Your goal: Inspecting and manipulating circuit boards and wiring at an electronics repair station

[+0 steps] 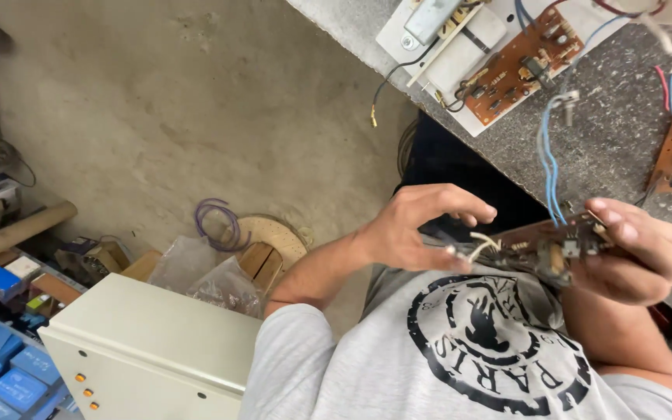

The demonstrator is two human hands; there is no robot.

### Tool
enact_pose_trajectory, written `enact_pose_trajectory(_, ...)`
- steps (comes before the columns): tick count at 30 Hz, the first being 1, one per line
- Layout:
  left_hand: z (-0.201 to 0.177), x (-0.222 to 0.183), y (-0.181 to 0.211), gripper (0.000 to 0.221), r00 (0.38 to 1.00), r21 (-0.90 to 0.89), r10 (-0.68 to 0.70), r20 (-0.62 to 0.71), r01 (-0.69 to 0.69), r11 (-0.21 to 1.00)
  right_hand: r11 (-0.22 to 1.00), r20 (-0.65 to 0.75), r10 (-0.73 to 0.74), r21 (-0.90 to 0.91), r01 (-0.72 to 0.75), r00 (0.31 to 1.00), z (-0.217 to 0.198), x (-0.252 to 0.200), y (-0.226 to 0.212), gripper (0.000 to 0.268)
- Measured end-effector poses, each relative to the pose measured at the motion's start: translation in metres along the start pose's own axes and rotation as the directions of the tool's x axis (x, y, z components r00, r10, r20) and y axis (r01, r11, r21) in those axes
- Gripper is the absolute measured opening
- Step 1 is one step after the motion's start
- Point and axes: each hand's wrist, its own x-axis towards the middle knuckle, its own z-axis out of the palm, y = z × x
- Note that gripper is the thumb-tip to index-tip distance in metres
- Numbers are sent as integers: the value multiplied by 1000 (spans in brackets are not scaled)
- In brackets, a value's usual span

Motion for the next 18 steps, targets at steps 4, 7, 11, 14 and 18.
enact_pose_trajectory(4,23,9,2,29,989,64,-98,-109,105,992,987,-67,-54,-156,43,996,7,-5,3,33)
enact_pose_trajectory(7,39,18,7,25,968,74,-209,-142,221,972,902,-34,145,-406,-146,989,-4,-4,-16,17)
enact_pose_trajectory(11,52,30,2,28,934,159,-271,-232,311,937,798,182,445,-526,-295,877,-13,12,-22,11)
enact_pose_trajectory(14,57,32,-15,29,914,145,-286,-289,337,930,745,267,518,-607,-275,812,-13,24,-22,15)
enact_pose_trajectory(18,64,34,-44,27,849,-183,-357,-389,309,933,693,321,577,-679,-243,751,-12,37,-24,17)
